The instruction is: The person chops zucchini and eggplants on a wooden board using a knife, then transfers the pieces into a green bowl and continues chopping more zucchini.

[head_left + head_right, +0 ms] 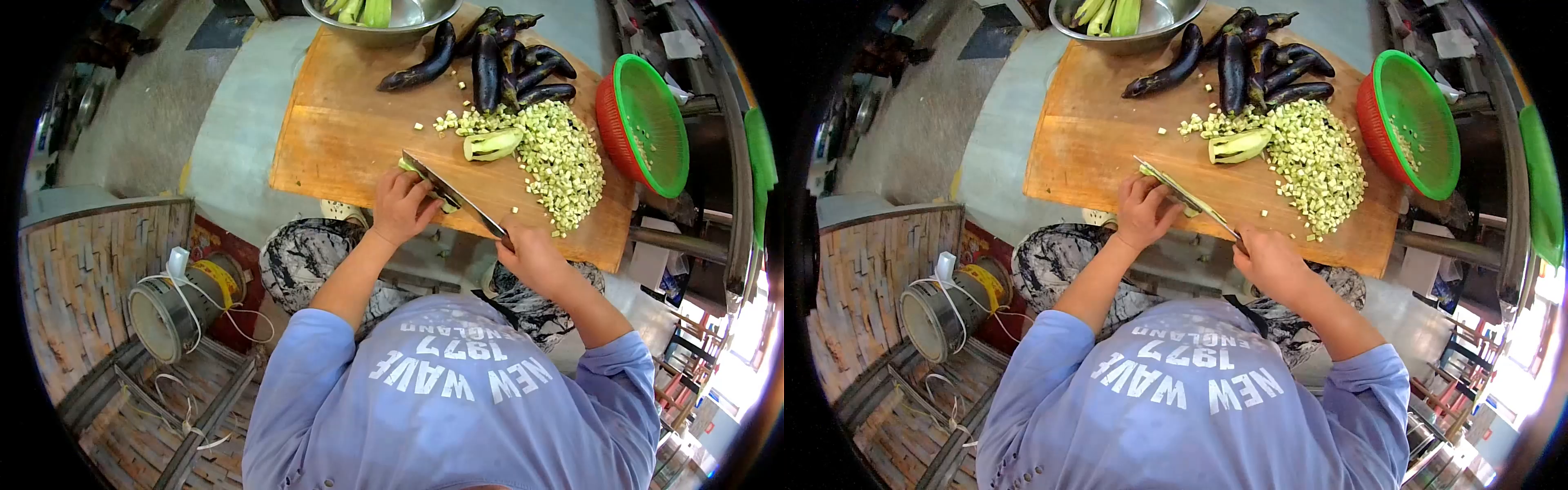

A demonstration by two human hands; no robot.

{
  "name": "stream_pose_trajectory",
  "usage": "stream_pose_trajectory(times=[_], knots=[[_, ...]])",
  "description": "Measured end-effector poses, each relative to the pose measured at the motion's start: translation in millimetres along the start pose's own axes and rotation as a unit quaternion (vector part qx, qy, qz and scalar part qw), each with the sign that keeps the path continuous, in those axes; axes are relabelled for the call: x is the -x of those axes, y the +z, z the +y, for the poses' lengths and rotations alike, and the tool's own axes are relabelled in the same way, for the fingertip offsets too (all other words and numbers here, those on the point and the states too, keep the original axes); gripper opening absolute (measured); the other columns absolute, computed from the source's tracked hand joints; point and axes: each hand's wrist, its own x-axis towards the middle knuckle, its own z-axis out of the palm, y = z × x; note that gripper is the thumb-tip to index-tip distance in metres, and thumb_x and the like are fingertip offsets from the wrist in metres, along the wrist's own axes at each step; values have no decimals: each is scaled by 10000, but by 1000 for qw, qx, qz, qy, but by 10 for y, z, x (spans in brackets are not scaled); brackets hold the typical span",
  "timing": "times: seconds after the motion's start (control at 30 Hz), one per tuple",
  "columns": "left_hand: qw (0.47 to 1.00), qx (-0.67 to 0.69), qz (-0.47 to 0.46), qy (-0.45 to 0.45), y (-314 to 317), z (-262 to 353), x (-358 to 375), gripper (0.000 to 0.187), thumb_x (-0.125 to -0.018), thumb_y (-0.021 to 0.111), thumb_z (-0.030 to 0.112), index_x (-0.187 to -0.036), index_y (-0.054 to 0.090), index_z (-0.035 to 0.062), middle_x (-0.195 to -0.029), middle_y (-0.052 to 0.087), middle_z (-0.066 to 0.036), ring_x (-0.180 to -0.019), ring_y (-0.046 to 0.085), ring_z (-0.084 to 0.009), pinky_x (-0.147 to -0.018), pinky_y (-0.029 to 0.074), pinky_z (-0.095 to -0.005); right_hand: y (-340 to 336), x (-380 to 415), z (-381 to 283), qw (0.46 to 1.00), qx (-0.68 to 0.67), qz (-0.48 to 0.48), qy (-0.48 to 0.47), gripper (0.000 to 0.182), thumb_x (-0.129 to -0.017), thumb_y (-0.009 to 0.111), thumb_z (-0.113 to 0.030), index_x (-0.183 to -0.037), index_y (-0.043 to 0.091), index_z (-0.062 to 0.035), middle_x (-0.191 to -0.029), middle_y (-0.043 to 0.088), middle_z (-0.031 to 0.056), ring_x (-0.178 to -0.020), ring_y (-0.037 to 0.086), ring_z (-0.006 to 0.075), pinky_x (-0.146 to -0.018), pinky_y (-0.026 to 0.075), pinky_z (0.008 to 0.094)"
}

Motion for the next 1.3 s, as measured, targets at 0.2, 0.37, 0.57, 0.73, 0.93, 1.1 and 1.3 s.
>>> stream_pose_trajectory(times=[0.2, 0.37, 0.57, 0.73, 0.93, 1.1, 1.3], knots=[[1000, 2, -1, -5, 30, -34, 16, 380, -698, 772, 257, -994, 618, 75, -1005, 547, -116, -1011, 479, -346, -897, 400, -456, 143, -317, -79, 1000, 6, 3, -4, 178, -855, 573, -153, -884, 541, 20, -752, 627, 246, -745, 615, 434, -679, 483, 499], [1000, -5, -12, 6, 14, 4, -50, 363, -706, 757, 221, -1007, 624, 69, -1052, 563, -109, -1021, 498, -334, -895, 416, -442, 504, -540, 165, 997, -49, 66, 9, 200, -862, 573, -162, -920, 559, 29, -767, 629, 246, -743, 615, 431, -667, 481, 493], [996, -49, -70, 4, 93, 36, -151, 306, -720, 743, 168, -997, 647, 82, -1124, 583, -99, -1102, 502, -330, -903, 421, -429, 287, -410, 248, 987, -107, 110, 38, 197, -861, 581, -170, -887, 567, 25, -743, 625, 235, -715, 615, 420, -633, 471, 483], [997, -37, -50, -52, 83, 54, -93, 278, -742, 735, 184, -990, 650, 94, -1084, 587, -103, -1058, 506, -339, -877, 426, -436, 280, -206, 193, 996, -24, 84, 8, 192, -868, 586, -134, -926, 521, 37, -737, 615, 228, -700, 609, 408, -630, 465, 442], [994, -46, -82, -62, 48, 60, -112, 263, -760, 721, 183, -998, 647, 101, -1067, 583, -105, -1019, 508, -339, -852, 430, -443, 234, -185, 89, 997, -12, 73, -6, 180, -862, 581, -126, -896, 510, 35, -739, 623, 247, -734, 618, 431, -645, 469, 481], [992, -39, -94, -73, 22, 63, -125, 261, -747, 722, 172, -989, 648, 111, -1064, 582, -99, -1022, 507, -336, -851, 434, -437, 219, -305, 61, 998, 17, 54, -5, 166, -854, 575, -143, -865, 562, 22, -775, 636, 247, -739, 621, 428, -680, 495, 492], [995, -31, -72, -59, 28, 41, -93, 266, -724, 733, 157, -966, 643, 97, -1051, 568, -113, -1015, 509, -334, -837, 447, -417, 520, -461, 172, 995, -25, 96, 6, 187, -854, 578, -151, -847, 577, 36, -775, 628, 262, -748, 617, 433, -687, 488, 495]])
